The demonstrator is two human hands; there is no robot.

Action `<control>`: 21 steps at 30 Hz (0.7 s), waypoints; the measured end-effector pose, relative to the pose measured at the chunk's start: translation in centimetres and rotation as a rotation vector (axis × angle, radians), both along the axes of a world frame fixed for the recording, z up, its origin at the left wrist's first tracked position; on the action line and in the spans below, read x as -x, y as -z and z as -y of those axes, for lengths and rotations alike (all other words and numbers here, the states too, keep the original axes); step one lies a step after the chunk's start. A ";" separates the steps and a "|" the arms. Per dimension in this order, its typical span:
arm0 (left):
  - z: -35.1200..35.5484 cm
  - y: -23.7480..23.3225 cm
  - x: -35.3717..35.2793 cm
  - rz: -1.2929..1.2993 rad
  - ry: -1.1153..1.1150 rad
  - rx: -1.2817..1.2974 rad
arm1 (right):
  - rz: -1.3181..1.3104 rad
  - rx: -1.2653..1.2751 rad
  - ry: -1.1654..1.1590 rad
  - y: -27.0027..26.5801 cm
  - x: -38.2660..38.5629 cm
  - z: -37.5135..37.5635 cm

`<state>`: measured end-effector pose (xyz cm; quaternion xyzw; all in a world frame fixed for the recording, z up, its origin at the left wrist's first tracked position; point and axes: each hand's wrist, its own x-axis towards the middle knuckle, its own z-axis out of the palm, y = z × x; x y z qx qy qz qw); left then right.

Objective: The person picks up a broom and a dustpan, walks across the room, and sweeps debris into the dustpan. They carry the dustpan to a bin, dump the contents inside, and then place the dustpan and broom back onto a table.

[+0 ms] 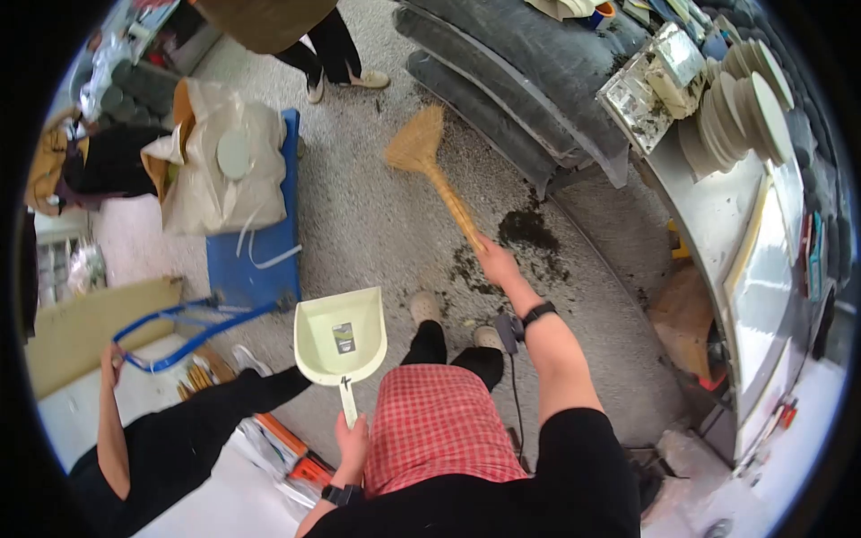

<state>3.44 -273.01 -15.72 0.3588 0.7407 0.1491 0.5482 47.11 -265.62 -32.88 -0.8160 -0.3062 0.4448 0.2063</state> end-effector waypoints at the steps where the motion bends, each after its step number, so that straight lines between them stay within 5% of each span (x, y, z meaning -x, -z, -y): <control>1: -1.4 0.0 0.9 -0.031 0.026 -0.024 | 0.035 0.003 -0.036 0.7 0.2 -2.8; 6: -6.7 -0.6 2.8 -0.220 0.147 -0.078 | 0.185 -0.154 -0.134 2.5 3.4 -5.6; 14: -9.2 1.9 2.8 -0.163 0.143 0.041 | 0.026 -0.060 -0.160 1.7 6.0 -14.5; 21: -7.9 0.2 2.6 -0.143 0.230 0.026 | 0.009 -0.020 0.163 10.2 5.1 -9.7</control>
